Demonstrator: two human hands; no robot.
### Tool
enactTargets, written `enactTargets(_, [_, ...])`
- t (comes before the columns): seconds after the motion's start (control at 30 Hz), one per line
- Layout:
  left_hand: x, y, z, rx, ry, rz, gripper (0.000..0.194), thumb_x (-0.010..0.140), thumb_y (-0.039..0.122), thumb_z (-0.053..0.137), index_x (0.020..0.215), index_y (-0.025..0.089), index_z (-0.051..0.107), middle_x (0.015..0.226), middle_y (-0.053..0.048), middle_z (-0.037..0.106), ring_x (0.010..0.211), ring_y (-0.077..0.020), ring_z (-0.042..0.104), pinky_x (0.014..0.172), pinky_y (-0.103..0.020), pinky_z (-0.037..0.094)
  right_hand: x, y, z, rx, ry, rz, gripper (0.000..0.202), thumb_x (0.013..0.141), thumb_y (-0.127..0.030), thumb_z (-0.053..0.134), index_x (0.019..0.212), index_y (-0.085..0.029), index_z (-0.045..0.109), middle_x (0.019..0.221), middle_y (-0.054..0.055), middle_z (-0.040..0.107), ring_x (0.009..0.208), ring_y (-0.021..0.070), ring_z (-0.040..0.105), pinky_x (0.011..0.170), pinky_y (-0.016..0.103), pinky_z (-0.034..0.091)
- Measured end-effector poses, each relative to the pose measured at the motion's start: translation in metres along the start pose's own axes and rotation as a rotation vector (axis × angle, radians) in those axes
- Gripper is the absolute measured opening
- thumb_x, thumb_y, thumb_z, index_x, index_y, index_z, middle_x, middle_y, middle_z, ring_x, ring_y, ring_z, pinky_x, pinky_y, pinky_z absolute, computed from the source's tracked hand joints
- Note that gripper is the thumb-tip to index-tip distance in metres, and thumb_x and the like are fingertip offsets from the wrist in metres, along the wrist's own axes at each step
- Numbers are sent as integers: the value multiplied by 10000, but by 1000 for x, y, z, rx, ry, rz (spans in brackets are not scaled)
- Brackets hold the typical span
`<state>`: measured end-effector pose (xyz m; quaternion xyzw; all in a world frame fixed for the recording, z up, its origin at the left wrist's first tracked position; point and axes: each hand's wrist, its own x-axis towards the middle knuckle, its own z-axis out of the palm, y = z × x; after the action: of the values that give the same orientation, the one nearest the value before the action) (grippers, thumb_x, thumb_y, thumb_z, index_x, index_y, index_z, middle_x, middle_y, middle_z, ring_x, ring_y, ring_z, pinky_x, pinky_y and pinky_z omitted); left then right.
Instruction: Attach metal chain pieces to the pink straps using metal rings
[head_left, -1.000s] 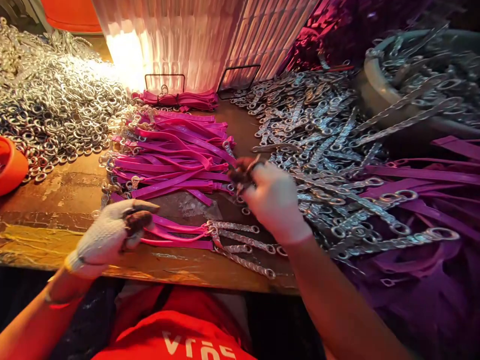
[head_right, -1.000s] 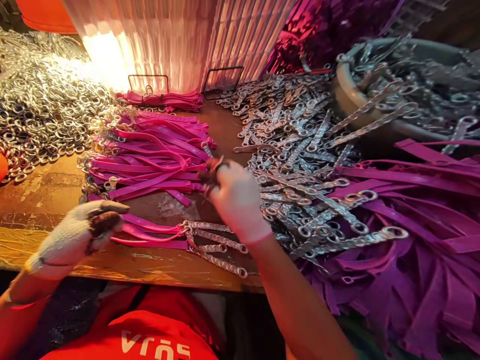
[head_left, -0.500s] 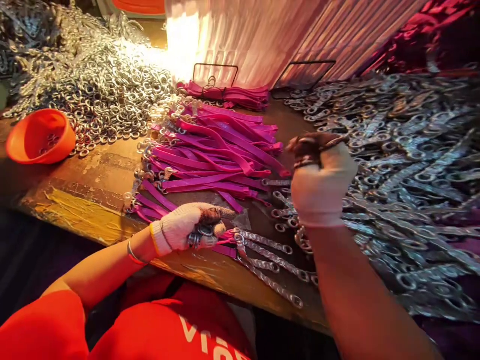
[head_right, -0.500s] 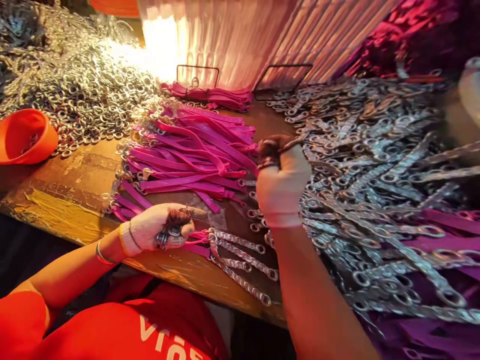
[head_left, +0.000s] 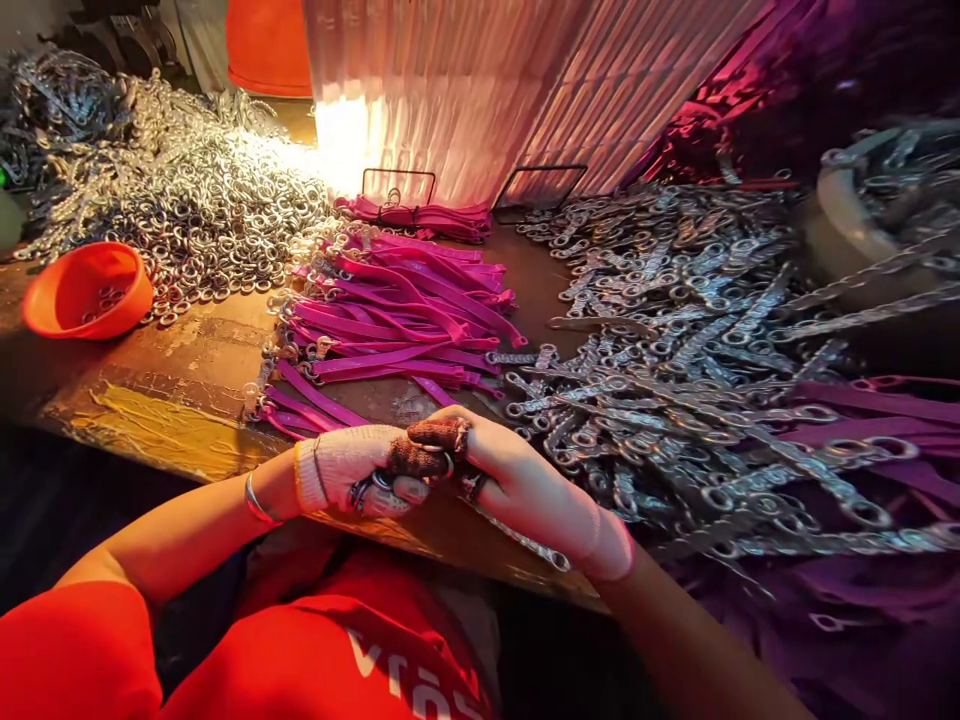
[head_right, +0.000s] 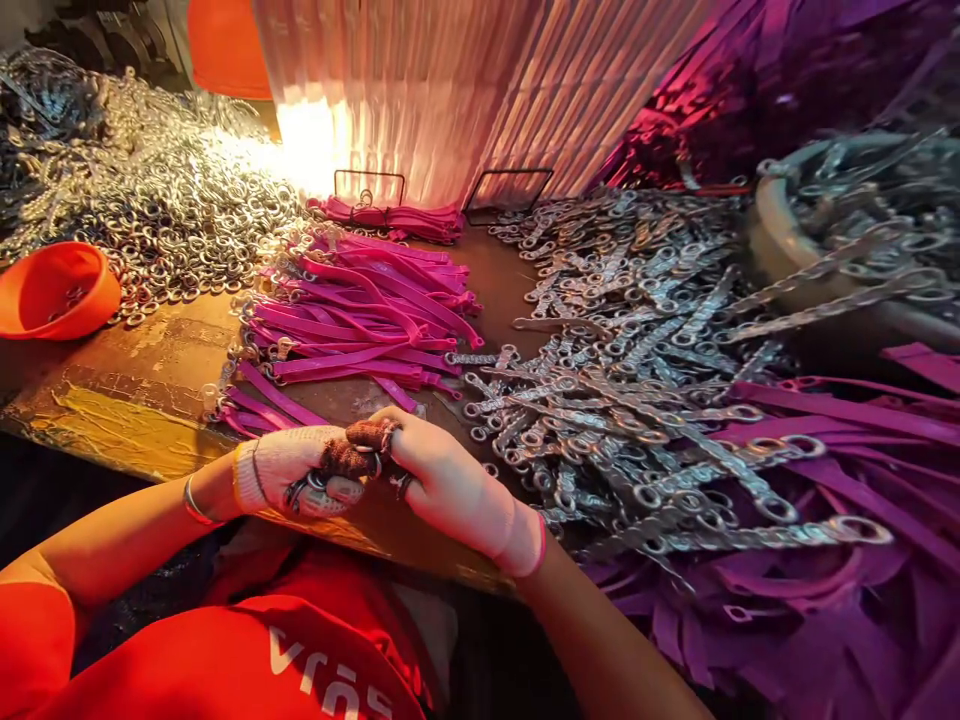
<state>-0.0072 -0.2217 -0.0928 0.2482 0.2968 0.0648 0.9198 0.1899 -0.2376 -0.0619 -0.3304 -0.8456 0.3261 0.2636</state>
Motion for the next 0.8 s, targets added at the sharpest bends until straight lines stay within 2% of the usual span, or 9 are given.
enactTargets(0.07, [-3,-1,11,43,52,42,394,681,381,784,623,182,449,480,81,333,364,-34,238,349,-187,153,-7,-3,1,40,74,56,258,842,-58,473,999,-183,634,973,64,657,905,176,604,818,302,482])
enactTargets(0.13, [-7,-1,21,132,165,127,433,717,469,749,621,186,436,463,82,338,354,-36,254,349,-191,166,-13,-4,3,19,124,133,152,859,-127,480,821,-185,616,830,39,619,762,165,565,705,283,447])
enactTargets(0.2, [-11,-1,28,257,269,223,424,763,533,694,670,187,466,454,83,357,352,-48,275,356,-196,174,-17,-5,5,-52,140,206,172,850,-177,487,700,-189,571,729,19,565,672,155,507,628,274,388])
enactTargets(0.37, [-15,0,31,635,418,434,339,769,447,715,739,157,541,592,45,510,482,-56,399,433,-179,272,-17,-10,14,-264,141,317,176,786,-209,492,611,-198,514,648,9,520,608,142,456,572,276,293])
enactTargets(0.43, [-10,0,27,572,409,422,323,797,435,683,731,158,530,599,41,517,472,-56,399,426,-179,282,-14,-13,21,-377,183,319,168,776,-217,475,615,-200,517,653,22,530,613,150,466,585,288,293])
enactTargets(0.53, [2,0,17,269,320,335,300,820,429,639,738,173,506,528,58,458,383,-52,332,367,-180,236,-11,-16,33,-630,262,296,150,751,-269,502,631,-198,558,670,62,569,624,182,481,592,316,281])
enactTargets(0.6, [11,0,11,124,295,308,291,775,407,665,723,175,499,522,63,429,373,-46,307,358,-175,223,-9,-15,39,-756,241,303,108,711,-269,541,661,-188,591,702,92,600,623,199,490,580,326,260])
enactTargets(0.7, [21,8,7,140,335,331,302,741,426,670,723,177,501,545,64,413,394,-45,311,380,-173,260,-9,-8,39,-675,189,441,98,764,-229,535,708,-184,602,689,78,615,588,181,495,562,313,250])
enactTargets(0.8, [27,35,6,310,367,362,289,765,416,684,744,154,563,567,44,455,439,-57,366,426,-187,321,-12,4,30,-442,258,566,226,884,-262,470,692,-200,571,637,44,602,573,166,498,564,293,276])
